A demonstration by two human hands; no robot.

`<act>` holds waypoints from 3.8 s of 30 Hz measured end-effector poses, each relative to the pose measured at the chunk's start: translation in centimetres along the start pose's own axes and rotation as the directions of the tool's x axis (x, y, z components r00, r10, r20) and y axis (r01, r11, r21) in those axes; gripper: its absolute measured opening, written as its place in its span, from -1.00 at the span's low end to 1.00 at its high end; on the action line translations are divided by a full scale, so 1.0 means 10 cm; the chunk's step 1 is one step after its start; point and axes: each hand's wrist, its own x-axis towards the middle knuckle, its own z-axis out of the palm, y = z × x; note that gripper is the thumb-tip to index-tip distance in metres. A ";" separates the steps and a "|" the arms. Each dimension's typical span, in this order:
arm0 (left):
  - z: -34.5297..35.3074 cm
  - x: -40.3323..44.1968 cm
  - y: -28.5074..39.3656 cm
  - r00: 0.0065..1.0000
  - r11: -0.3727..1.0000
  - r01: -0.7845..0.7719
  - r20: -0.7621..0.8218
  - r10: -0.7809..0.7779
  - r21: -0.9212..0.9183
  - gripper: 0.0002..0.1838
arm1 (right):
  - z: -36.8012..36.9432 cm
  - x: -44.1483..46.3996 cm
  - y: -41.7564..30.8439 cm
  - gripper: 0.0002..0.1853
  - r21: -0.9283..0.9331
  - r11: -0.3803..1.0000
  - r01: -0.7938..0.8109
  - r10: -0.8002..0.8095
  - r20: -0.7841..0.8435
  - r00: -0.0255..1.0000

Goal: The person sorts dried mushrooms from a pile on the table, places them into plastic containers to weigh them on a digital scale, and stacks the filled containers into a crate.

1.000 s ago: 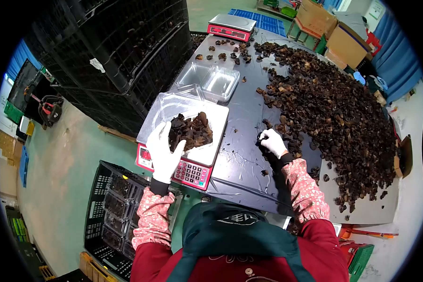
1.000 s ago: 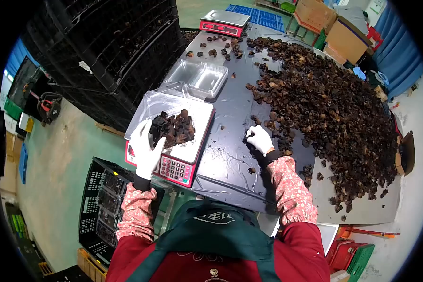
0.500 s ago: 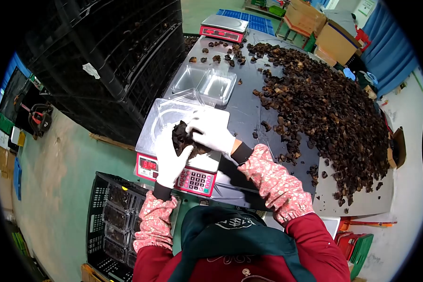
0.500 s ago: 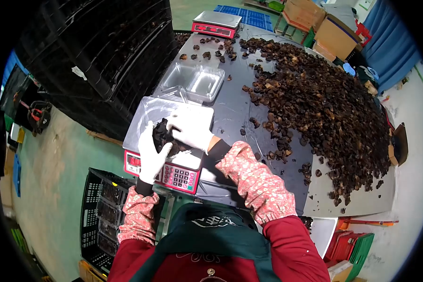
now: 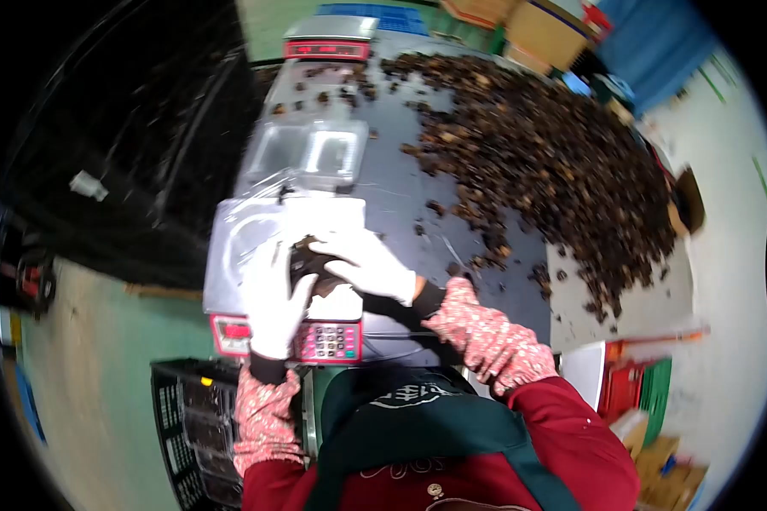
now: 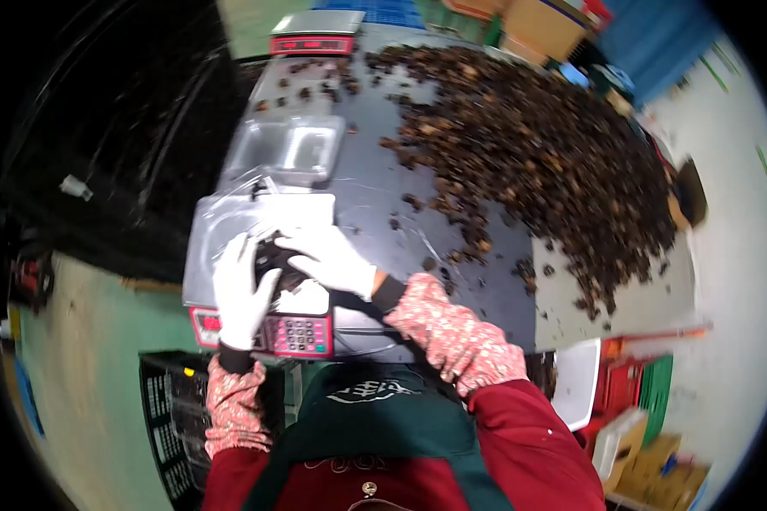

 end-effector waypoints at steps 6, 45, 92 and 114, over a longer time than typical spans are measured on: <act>-0.03 -0.01 0.17 0.994 0.983 -0.031 -0.100 0.049 0.180 -0.41 | -0.26 -0.67 -0.15 -0.63 -0.038 0.954 -0.296 0.272 -0.304 0.913; 3.29 0.39 3.72 0.902 0.872 -0.191 0.269 0.337 -0.452 -0.60 | -2.79 -4.13 0.81 -0.66 0.743 0.582 -0.329 0.810 -0.565 0.156; 0.76 0.18 2.20 0.811 0.163 0.584 0.561 -0.168 -0.795 -0.86 | -2.65 -5.08 -0.54 -0.64 -0.355 0.026 -0.935 0.824 -0.521 0.221; 0.39 0.14 1.34 0.970 0.968 0.006 -0.232 -0.066 -0.253 -0.72 | -1.50 -2.40 0.91 -0.54 0.006 0.779 -0.627 0.577 -0.401 0.712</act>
